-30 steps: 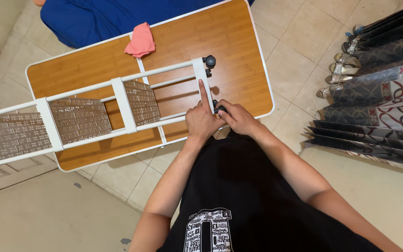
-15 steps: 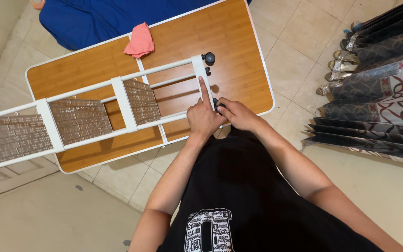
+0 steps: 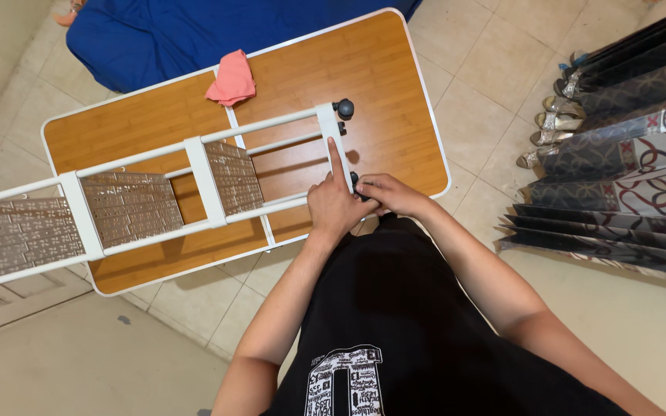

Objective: The person attaches black caster wheels to the legs of a white three-tier shelf frame placed on a wooden table. They insert each wheel into the leg sockets and press them into place, working on one leg at a time.

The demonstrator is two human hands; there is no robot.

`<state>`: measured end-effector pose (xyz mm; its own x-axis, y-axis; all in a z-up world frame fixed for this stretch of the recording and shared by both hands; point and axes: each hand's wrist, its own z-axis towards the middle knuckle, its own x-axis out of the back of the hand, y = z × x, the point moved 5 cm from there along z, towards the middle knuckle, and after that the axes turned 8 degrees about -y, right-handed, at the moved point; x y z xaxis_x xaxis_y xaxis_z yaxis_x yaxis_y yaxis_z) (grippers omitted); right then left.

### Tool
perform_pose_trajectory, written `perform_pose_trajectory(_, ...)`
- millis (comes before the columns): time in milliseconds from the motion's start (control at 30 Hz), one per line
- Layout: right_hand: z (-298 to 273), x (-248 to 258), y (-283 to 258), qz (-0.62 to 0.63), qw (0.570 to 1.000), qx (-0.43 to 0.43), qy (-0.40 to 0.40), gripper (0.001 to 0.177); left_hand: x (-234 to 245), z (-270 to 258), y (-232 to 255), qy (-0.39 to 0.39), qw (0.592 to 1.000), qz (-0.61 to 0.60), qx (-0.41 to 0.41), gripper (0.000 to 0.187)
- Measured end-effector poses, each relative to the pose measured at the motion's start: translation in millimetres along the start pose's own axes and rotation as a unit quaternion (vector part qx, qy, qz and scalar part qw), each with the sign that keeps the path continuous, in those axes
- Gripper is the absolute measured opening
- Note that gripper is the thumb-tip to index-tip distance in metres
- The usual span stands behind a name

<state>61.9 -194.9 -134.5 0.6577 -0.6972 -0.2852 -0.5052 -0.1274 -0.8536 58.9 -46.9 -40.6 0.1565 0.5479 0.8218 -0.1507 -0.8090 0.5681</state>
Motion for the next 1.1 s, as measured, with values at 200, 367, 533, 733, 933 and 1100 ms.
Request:
perform_pose_trajectory(200,-7.3,-10.2,-4.1,0.075,0.997,0.013,-0.025,0.03,-0.4,0.9,-3.9,-0.027,1.0,-0.011,0.006,0.142)
perform_pose_trajectory(367,-5.6,-8.5,-3.5,0.054,0.997,0.024,-0.052,0.029,0.5,1.4,-2.4,-0.023,1.0,-0.003,0.0,0.148)
perform_pose_trajectory(533,-9.6,-9.1,-33.8,-0.214,0.976,0.032,-0.006,0.029,-0.4,1.2,-2.4,-0.028,0.998,0.051,-0.005,0.15)
perform_pose_trajectory(733,-19.3,-19.9,-65.3,-0.351,0.935,-0.029,0.028,0.033,-5.6,1.5,-4.0,-0.002,0.997,0.075,0.012,0.144)
perform_pose_trajectory(933,-12.9,-11.5,-46.1,-0.259,0.963,0.071,-0.003,0.034,-8.9,-0.6,-5.0,0.036,0.996,0.076,0.011,0.13)
perform_pose_trajectory(1100,-6.6,-8.2,-45.2,-0.253,0.967,0.034,-0.001,0.029,-4.7,0.8,-1.7,0.05,0.996,0.07,0.005,0.135)
